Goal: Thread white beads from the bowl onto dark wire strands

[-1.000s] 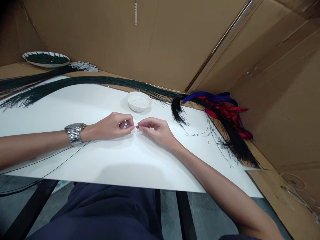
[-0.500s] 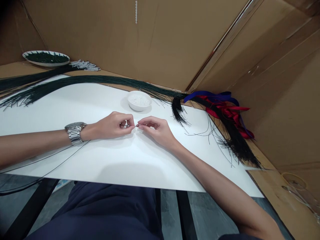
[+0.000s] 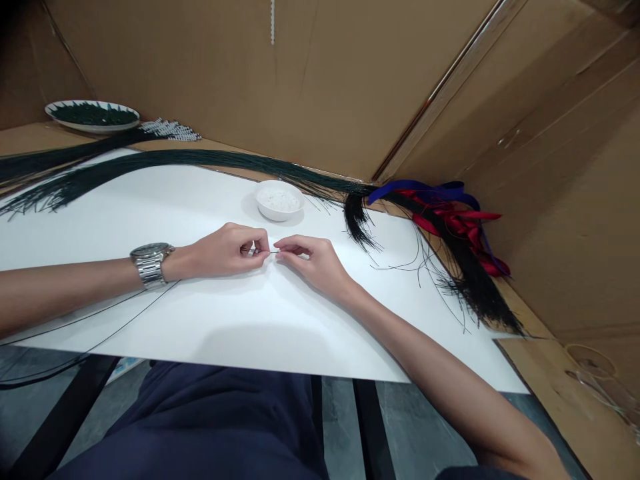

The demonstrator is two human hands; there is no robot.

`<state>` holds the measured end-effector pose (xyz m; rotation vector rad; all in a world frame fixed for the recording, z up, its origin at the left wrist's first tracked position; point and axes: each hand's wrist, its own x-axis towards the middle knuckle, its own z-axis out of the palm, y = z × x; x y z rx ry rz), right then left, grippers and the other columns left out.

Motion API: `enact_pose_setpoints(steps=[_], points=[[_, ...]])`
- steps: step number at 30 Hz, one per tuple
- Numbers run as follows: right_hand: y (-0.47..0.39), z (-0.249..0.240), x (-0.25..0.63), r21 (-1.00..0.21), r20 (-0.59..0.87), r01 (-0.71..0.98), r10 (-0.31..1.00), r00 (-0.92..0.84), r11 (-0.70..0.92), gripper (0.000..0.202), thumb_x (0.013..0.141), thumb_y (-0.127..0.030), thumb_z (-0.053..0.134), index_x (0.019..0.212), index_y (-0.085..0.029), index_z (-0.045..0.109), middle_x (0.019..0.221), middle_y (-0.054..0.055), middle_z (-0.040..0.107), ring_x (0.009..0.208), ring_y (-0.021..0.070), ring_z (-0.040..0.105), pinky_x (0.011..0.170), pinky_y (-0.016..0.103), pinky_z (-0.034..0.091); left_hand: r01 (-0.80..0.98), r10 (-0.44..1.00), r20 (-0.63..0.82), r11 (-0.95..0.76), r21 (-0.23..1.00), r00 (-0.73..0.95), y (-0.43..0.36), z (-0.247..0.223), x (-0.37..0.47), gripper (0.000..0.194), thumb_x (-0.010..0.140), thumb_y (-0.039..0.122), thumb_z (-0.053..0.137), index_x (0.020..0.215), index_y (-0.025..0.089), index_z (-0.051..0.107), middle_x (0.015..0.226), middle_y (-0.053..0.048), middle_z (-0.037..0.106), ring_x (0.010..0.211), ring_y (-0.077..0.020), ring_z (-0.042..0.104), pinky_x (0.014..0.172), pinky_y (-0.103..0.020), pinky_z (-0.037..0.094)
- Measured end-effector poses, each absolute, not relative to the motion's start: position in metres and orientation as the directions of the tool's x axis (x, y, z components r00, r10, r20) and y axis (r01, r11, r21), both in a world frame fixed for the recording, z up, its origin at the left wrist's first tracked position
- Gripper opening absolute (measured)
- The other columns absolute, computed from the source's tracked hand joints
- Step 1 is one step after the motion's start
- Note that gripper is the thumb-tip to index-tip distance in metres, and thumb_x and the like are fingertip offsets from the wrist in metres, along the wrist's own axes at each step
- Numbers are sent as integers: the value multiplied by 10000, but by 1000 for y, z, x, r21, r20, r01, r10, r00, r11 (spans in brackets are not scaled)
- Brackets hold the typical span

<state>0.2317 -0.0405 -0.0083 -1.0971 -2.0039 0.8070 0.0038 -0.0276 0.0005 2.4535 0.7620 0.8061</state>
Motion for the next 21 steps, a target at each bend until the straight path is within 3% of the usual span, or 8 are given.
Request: enact_pose_setpoints(steps=[21], points=[[-43, -5, 232, -734, 304, 473, 858, -414, 488, 104, 851, -287, 709, 872, -194, 750, 849, 36, 758, 764, 174, 651, 698, 300, 483, 369, 611, 411, -765, 528, 677, -27, -1, 4, 60, 835, 147, 576, 790, 162, 613, 642, 56, 581, 535, -67, 458, 549, -211, 332]])
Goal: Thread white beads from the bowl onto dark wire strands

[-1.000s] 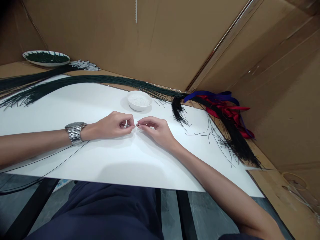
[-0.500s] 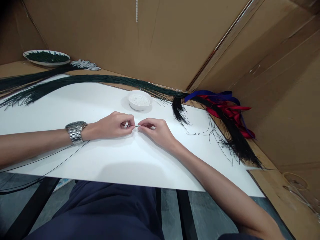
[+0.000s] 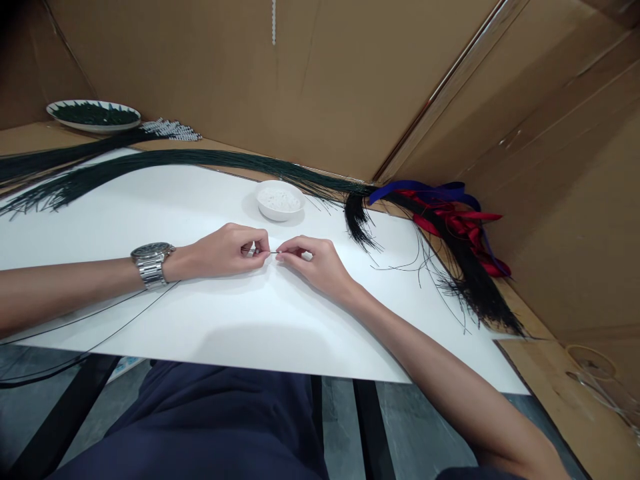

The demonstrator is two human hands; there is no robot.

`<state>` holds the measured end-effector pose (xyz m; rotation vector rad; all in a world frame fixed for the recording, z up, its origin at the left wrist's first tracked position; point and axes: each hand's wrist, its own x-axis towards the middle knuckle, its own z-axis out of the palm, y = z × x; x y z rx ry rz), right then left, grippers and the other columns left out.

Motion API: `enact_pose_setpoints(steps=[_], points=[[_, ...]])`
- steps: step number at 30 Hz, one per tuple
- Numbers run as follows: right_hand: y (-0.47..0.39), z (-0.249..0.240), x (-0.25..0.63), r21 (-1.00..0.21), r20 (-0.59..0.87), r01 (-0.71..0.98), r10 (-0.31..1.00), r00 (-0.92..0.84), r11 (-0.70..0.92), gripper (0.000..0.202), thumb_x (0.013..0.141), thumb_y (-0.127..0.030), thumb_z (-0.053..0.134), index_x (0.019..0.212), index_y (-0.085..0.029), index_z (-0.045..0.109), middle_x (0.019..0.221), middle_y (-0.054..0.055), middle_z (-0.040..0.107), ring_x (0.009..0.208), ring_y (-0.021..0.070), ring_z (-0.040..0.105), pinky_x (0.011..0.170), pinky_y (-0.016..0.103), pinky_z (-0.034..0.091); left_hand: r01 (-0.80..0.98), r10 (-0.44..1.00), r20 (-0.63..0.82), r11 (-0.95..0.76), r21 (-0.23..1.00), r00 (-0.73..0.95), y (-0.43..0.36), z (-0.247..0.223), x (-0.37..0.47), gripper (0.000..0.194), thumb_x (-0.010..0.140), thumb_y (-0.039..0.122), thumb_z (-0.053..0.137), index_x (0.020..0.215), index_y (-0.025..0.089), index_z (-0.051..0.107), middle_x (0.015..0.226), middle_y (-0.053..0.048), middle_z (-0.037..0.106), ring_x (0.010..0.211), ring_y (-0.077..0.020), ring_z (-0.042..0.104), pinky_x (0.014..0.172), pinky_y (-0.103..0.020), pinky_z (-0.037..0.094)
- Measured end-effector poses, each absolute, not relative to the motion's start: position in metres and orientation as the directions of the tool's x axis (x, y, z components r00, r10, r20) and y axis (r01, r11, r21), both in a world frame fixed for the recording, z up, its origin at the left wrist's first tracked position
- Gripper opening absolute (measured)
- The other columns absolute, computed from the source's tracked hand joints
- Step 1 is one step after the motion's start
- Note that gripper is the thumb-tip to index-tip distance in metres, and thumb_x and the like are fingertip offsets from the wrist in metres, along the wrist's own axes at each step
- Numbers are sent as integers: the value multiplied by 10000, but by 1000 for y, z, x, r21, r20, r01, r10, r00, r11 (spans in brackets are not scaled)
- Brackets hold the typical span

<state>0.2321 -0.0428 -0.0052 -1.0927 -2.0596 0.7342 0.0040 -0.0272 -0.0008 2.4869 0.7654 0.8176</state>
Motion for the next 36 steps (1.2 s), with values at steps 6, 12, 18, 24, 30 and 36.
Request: enact_pose_setpoints(steps=[6, 12, 18, 24, 30, 36], points=[[-42, -6, 234, -733, 316, 465, 854, -414, 496, 91, 849, -280, 719, 874, -199, 752, 852, 31, 758, 774, 173, 656, 715, 301, 485, 369, 610, 411, -765, 528, 677, -28, 1, 4, 60, 825, 133, 577, 786, 162, 613, 646, 58, 589, 540, -64, 471, 555, -208, 336], [-43, -6, 234, -694, 357, 474, 830, -429, 543, 76, 866, -264, 706, 874, -202, 747, 854, 32, 748, 760, 170, 654, 693, 296, 489, 363, 606, 424, -770, 524, 673, -28, 1, 4, 62, 829, 137, 578, 783, 164, 609, 634, 58, 583, 531, -66, 466, 541, -210, 331], [-44, -6, 234, -602, 430, 493, 775, -463, 628, 63, 877, -240, 699, 887, -195, 743, 829, 35, 736, 702, 156, 640, 672, 289, 495, 346, 594, 442, -780, 522, 672, -27, -1, 4, 59, 835, 143, 584, 782, 165, 597, 632, 62, 579, 534, -62, 466, 538, -204, 332], [-43, -6, 235, -591, 439, 487, 763, -474, 643, 66, 884, -240, 693, 885, -194, 740, 832, 35, 734, 699, 155, 643, 666, 284, 495, 351, 600, 437, -775, 525, 670, -28, -1, 4, 58, 835, 146, 577, 785, 167, 597, 638, 57, 578, 539, -68, 455, 542, -211, 333], [-44, -5, 235, -597, 414, 499, 774, -479, 628, 113, 901, -300, 675, 888, -207, 738, 840, 43, 735, 709, 167, 649, 658, 296, 506, 360, 606, 425, -769, 528, 672, -28, -2, 4, 71, 847, 161, 559, 785, 171, 593, 644, 53, 576, 548, -74, 452, 544, -215, 334], [-45, -5, 234, -592, 428, 495, 769, -475, 636, 102, 905, -283, 670, 890, -206, 736, 843, 42, 737, 713, 166, 653, 671, 300, 507, 366, 604, 420, -772, 520, 677, -28, -2, 3, 70, 844, 162, 555, 787, 174, 594, 632, 57, 560, 550, -75, 445, 548, -215, 335]])
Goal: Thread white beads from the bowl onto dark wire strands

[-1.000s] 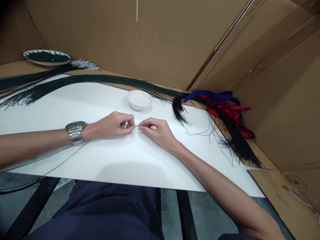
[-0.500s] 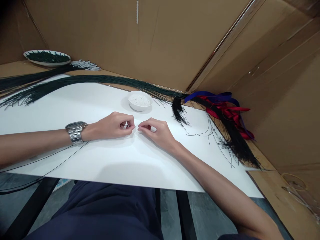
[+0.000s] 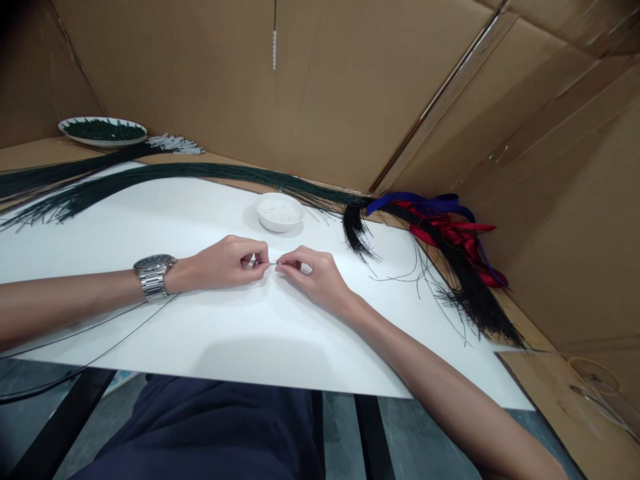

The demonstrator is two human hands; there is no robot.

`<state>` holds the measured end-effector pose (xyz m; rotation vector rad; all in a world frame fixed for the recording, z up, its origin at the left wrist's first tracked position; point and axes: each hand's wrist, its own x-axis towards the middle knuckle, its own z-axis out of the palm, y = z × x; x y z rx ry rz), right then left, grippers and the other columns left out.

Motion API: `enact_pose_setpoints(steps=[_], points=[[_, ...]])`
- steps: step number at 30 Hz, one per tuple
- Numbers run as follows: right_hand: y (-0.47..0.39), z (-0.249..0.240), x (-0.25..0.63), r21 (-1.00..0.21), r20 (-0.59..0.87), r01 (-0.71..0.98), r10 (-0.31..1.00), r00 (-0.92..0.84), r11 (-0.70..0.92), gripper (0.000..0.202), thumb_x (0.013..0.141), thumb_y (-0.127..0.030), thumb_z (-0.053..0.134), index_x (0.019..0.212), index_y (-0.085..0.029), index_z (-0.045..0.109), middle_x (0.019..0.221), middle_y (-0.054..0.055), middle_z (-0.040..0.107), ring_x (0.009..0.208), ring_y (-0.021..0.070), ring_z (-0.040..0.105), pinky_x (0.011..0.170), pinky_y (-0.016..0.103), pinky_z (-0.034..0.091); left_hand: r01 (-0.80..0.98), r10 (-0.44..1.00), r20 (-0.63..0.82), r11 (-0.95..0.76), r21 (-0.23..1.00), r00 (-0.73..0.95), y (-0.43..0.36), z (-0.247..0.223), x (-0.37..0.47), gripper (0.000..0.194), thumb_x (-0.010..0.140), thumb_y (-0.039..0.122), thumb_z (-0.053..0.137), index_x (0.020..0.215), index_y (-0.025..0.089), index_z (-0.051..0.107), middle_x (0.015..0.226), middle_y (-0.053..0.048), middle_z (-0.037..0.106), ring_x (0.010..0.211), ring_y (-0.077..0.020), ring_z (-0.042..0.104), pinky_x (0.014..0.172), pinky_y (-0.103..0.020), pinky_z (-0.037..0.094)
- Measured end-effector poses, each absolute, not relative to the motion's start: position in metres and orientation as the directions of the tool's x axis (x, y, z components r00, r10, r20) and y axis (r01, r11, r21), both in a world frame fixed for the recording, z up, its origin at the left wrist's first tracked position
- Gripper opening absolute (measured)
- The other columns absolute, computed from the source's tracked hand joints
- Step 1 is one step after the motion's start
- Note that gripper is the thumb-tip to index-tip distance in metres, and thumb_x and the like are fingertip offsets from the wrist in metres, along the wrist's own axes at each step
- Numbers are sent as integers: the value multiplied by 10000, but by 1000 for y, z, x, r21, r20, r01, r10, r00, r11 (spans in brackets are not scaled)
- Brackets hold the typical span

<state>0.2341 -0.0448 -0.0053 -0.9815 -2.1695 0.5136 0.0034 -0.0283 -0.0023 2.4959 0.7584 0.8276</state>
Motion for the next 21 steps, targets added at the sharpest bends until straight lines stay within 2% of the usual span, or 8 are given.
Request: enact_pose_setpoints(steps=[9, 21], points=[[-45, -6, 234, -546, 454, 506, 744, -491, 667, 100, 906, -273, 670, 889, -199, 734, 823, 45, 731, 693, 162, 646, 651, 292, 509, 346, 583, 408, -781, 521, 703, -30, 0, 2, 62, 824, 139, 560, 786, 172, 595, 663, 55, 587, 555, -72, 461, 556, -218, 332], [-46, -5, 234, -585, 437, 495, 764, -475, 643, 111, 903, -302, 675, 872, -213, 734, 833, 44, 739, 721, 177, 663, 679, 311, 512, 331, 553, 432, -808, 487, 712, -30, -1, 3, 93, 827, 137, 544, 763, 168, 603, 672, 36, 584, 578, -87, 465, 565, -235, 335]])
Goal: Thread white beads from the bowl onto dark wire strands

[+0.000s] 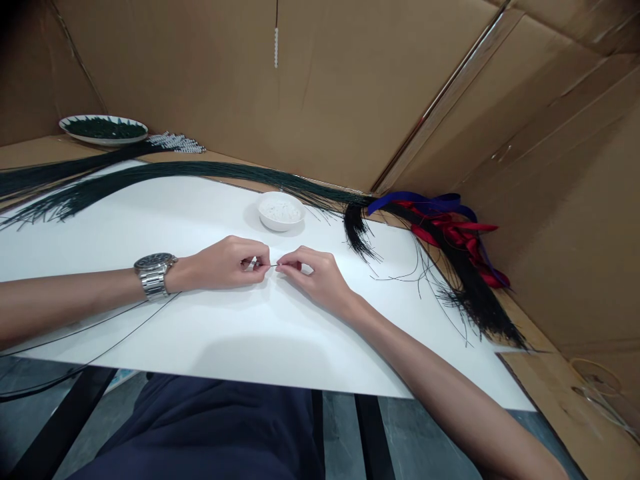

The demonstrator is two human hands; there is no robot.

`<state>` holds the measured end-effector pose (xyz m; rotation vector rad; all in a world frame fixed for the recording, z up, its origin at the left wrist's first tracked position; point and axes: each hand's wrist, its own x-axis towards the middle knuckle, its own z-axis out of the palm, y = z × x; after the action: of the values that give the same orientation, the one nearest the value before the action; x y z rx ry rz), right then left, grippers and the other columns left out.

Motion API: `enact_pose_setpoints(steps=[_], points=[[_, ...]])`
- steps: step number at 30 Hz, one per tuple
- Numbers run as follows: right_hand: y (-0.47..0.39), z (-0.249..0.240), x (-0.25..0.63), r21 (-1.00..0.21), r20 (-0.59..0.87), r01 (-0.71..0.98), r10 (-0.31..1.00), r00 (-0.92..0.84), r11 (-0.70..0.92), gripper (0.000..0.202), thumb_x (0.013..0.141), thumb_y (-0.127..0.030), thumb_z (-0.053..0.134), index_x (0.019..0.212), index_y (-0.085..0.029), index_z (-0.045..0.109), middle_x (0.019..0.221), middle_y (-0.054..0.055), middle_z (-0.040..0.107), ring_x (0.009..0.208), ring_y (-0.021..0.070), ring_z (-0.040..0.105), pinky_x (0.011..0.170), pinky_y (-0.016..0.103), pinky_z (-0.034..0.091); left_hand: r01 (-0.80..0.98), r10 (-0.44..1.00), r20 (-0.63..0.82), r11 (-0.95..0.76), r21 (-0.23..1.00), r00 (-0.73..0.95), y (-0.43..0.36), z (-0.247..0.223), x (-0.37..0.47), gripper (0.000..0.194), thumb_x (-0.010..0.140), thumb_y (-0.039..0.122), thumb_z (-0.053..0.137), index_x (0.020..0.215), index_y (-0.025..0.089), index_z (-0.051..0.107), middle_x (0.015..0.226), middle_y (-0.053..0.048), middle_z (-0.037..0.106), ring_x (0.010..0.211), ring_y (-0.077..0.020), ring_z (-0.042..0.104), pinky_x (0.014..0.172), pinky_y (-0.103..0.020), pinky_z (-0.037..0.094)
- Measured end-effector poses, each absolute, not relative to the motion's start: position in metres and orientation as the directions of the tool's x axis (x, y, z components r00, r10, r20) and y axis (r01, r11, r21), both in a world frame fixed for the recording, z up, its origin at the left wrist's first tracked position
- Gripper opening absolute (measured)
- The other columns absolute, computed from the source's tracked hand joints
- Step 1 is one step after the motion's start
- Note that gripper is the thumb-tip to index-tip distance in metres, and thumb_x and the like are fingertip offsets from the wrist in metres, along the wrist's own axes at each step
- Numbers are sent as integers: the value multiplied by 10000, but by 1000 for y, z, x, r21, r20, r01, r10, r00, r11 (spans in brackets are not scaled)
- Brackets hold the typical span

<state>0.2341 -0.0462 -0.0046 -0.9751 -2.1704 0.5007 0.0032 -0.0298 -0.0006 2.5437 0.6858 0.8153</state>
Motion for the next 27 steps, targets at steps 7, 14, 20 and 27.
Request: enact_pose_setpoints(steps=[7, 14, 20, 27], points=[[-46, -4, 235, -572, 443, 482, 744, -499, 664, 103, 907, -291, 672, 890, -211, 735, 826, 43, 733, 723, 172, 661, 687, 308, 517, 340, 551, 434, -813, 473, 713, -31, -1, 3, 102, 848, 151, 543, 761, 169, 593, 681, 37, 573, 587, -88, 458, 572, -244, 335], [-48, -5, 233, -496, 486, 477, 688, -540, 725, 116, 926, -286, 649, 878, -215, 728, 787, 41, 717, 690, 163, 643, 657, 300, 512, 337, 541, 452, -824, 456, 709, -32, -1, 4, 113, 846, 147, 532, 749, 173, 585, 671, 29, 559, 579, -95, 443, 570, -243, 334], [-50, -3, 230, -466, 491, 473, 663, -565, 748, 100, 926, -269, 641, 948, -215, 723, 805, 45, 723, 727, 174, 650, 676, 310, 518, 338, 553, 436, -811, 478, 710, -33, -1, 4, 57, 866, 185, 559, 830, 171, 601, 711, 26, 602, 598, -94, 480, 575, -229, 345], [-51, 0, 231, -402, 519, 482, 628, -580, 778, 139, 913, -149, 553, 863, -196, 674, 768, 41, 678, 691, 157, 616, 651, 296, 499, 376, 580, 433, -799, 470, 690, -32, -2, 5, 93, 876, 239, 589, 926, 170, 625, 786, 11, 643, 650, -107, 541, 619, -234, 389]])
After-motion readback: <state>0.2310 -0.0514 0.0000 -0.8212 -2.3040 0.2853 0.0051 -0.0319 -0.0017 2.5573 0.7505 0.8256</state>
